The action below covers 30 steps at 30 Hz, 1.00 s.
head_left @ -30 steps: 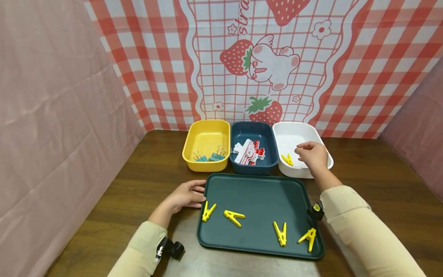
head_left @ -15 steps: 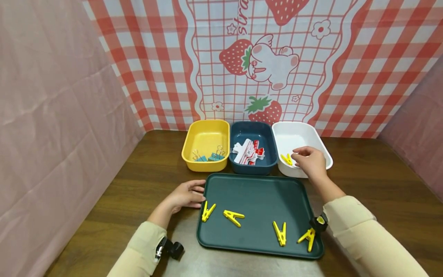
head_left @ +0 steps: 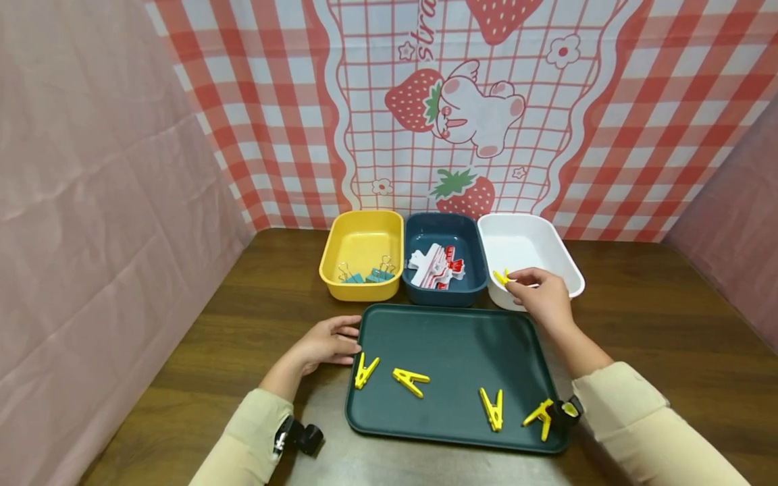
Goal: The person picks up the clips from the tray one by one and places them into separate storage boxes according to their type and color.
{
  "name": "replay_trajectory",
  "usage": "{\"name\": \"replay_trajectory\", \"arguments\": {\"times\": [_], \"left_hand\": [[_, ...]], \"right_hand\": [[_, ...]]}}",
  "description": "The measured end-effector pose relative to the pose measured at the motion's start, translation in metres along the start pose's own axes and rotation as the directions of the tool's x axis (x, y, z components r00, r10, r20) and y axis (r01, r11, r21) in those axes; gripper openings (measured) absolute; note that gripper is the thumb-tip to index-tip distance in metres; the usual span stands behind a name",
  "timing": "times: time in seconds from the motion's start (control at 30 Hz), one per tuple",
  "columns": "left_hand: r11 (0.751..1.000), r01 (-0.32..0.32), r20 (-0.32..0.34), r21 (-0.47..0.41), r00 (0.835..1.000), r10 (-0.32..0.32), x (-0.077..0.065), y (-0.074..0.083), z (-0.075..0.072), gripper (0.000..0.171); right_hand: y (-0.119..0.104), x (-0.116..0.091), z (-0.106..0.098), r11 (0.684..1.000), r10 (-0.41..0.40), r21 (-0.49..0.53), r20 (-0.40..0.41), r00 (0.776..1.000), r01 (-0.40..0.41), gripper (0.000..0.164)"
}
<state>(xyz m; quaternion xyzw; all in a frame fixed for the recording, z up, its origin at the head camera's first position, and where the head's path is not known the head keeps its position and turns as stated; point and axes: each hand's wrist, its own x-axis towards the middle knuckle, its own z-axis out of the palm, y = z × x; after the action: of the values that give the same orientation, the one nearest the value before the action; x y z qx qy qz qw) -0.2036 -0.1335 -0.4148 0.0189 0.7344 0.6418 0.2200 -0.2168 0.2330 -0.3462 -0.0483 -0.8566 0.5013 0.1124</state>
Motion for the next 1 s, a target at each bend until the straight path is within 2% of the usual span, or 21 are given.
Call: {"name": "replay_trajectory", "arguments": {"times": [0.17, 0.67, 1.0], "left_hand": [[1.0, 0.003, 0.004, 0.002, 1.0, -0.003, 0.0, 0.0, 0.0, 0.06], [1.0, -0.001, -0.008, -0.001, 1.0, 0.001, 0.001, -0.001, 0.0, 0.059], [1.0, -0.005, -0.003, -0.003, 1.0, 0.005, 0.0, -0.001, 0.0, 0.059]], "right_hand": [[0.0, -0.009, 0.0, 1.0, 0.013, -0.002, 0.016, 1.0, -0.013, 0.032], [0.001, -0.039, 0.002, 0.999, 0.013, -0.048, 0.148, 0.989, -0.006, 0.033], [0.005, -0.058, 0.003, 0.999, -0.002, -0.037, 0.178, 0.984, 0.009, 0.031]]}}
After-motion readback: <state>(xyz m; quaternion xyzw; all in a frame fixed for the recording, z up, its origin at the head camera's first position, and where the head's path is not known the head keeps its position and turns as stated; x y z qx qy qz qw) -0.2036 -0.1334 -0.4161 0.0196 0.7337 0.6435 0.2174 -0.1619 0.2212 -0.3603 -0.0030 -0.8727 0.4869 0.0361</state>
